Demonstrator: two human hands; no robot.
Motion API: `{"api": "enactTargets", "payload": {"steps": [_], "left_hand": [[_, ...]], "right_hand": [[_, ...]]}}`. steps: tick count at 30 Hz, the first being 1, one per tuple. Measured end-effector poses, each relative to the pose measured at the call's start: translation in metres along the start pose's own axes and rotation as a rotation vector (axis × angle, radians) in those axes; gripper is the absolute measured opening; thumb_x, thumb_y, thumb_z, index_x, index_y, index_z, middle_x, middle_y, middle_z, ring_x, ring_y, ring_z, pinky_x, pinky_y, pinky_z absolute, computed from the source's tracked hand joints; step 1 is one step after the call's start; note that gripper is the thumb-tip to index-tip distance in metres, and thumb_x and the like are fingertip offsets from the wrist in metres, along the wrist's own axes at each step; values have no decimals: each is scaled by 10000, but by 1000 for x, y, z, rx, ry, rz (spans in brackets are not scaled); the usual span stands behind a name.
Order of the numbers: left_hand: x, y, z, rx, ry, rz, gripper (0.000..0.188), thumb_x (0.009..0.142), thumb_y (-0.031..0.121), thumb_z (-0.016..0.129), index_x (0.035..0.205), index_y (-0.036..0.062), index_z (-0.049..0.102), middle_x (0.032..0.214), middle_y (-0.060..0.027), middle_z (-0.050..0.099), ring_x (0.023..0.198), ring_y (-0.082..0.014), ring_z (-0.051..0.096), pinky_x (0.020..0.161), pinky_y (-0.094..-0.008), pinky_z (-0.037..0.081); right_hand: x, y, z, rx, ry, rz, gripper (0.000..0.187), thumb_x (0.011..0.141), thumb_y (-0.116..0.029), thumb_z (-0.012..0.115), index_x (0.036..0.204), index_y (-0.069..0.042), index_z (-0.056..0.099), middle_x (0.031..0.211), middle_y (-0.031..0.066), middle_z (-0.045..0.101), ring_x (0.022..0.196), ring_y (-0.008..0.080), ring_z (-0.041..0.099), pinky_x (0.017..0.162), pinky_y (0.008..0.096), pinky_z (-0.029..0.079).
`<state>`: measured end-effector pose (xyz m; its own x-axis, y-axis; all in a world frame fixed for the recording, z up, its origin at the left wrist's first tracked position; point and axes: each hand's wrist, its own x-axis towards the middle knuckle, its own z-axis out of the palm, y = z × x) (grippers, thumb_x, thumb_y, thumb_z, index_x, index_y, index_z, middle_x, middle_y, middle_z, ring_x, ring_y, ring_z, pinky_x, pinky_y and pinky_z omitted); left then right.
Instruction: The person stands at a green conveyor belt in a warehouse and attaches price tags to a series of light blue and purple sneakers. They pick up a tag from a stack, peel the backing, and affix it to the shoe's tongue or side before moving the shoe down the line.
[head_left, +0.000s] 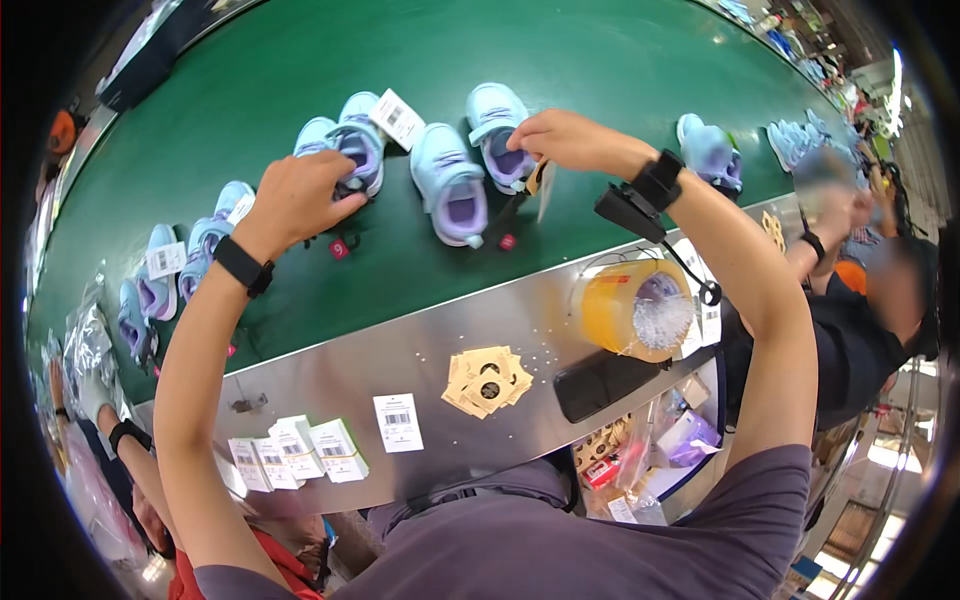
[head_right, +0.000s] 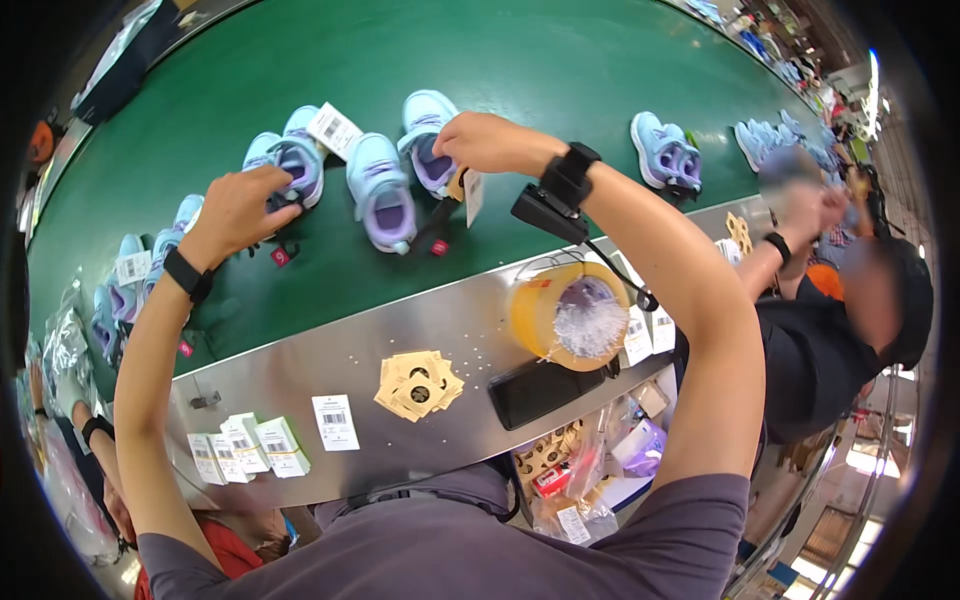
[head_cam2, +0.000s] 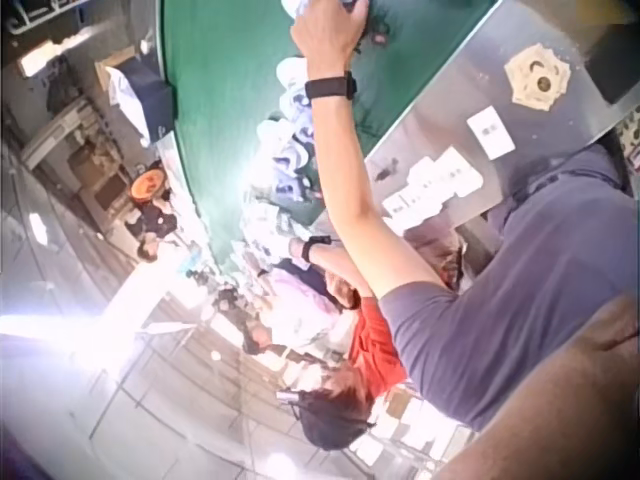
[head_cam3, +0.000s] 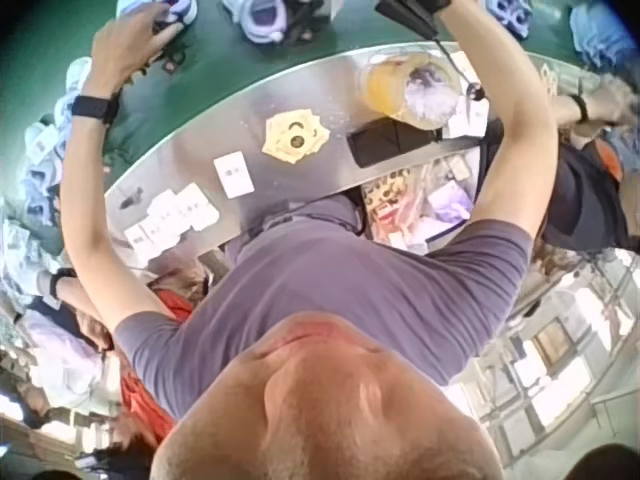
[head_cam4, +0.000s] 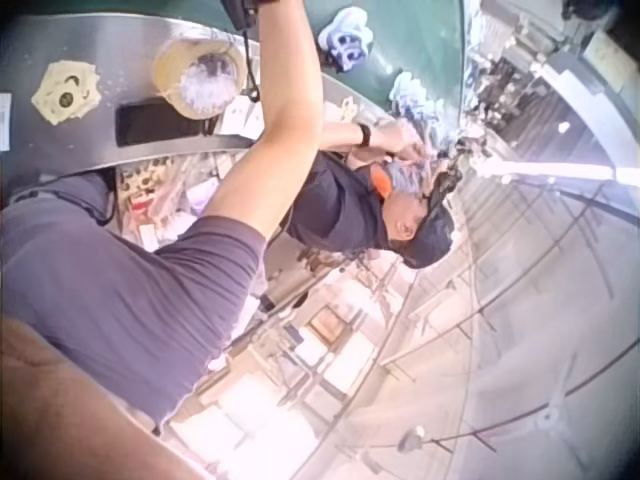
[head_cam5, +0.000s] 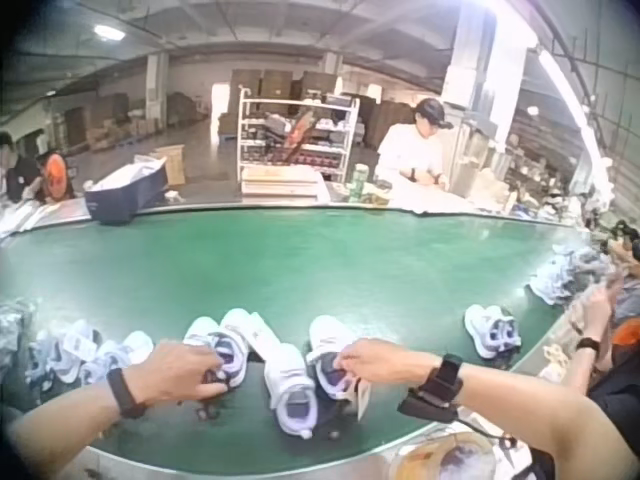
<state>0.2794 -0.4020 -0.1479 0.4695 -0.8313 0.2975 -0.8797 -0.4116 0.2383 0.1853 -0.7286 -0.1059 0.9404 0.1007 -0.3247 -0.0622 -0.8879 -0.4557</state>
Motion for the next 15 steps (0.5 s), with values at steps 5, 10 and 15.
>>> {"api": "enactTargets", "payload": {"steps": [5, 10, 15], "left_hand": [[51, 19, 3, -391, 198, -72, 169, 823, 188, 638, 826, 22, 670, 734, -117, 644, 624, -246, 605, 587, -333, 475], [124, 36, 64, -658, 189, -96, 161, 802, 135, 640, 847, -19, 658, 744, -109, 654, 678, -194, 630, 620, -314, 493], [161, 39, 81, -718, -299, -215, 124, 719, 69, 640, 783, -28, 684, 631, -89, 636, 539, -137, 606, 498, -280, 491]], "right_hand": [[-15, -10, -21, 89, 263, -11, 336, 870, -59, 428, 1168, -69, 584, 803, 64, 615, 801, 204, 626, 708, 324, 471], [-8, 0, -22, -774, 266, 28, 203, 852, -111, 491, 1015, -145, 607, 738, 85, 656, 706, 302, 637, 622, 409, 480], [13, 7, -8, -669, 163, -1, 98, 817, -143, 549, 868, -104, 624, 736, 76, 671, 710, 313, 638, 637, 427, 481]]}}
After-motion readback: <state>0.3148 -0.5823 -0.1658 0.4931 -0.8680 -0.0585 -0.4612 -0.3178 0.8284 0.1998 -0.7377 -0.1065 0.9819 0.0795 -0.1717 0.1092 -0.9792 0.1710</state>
